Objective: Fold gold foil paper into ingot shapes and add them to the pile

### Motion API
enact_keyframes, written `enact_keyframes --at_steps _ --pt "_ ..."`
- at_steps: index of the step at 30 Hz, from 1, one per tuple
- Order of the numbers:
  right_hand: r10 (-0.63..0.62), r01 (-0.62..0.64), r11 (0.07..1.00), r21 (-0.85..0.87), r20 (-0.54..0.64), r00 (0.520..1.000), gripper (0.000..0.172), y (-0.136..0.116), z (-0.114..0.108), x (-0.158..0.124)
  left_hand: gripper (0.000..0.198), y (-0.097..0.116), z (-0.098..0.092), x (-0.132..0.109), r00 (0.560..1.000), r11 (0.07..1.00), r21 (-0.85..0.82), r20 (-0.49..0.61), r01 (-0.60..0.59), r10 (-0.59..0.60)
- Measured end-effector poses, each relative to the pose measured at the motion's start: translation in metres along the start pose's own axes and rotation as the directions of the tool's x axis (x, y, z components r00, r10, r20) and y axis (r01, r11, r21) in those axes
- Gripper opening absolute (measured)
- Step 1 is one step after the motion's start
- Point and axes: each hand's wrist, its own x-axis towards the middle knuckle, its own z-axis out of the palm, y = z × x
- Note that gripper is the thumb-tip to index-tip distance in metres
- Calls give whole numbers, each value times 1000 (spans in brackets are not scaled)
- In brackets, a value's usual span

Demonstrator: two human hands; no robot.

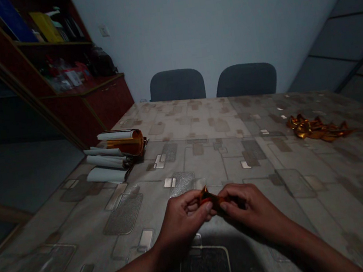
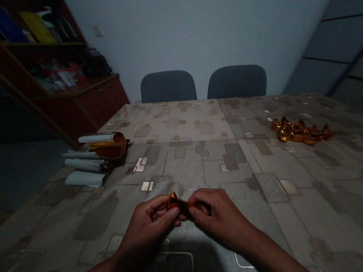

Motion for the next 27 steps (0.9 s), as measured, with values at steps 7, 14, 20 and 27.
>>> enact_keyframes --at_steps 7,14,20,27 --pt "100 -101 990 96 21 995 13 2 4 2 22 3 4 1 999 998 -20 -1 53 -53" --pt "75 -78 993 94 35 997 19 3 2 0 23 5 3 1 998 998 -10 -30 54 -55" --pt "82 -84 992 96 19 996 24 0 4 1 20 4 4 3 998 998 -39 -25 59 -59" --pt "122 -121 983 136 6 993 21 3 7 0 21 1 1 4 995 995 -34 13 97 -97"
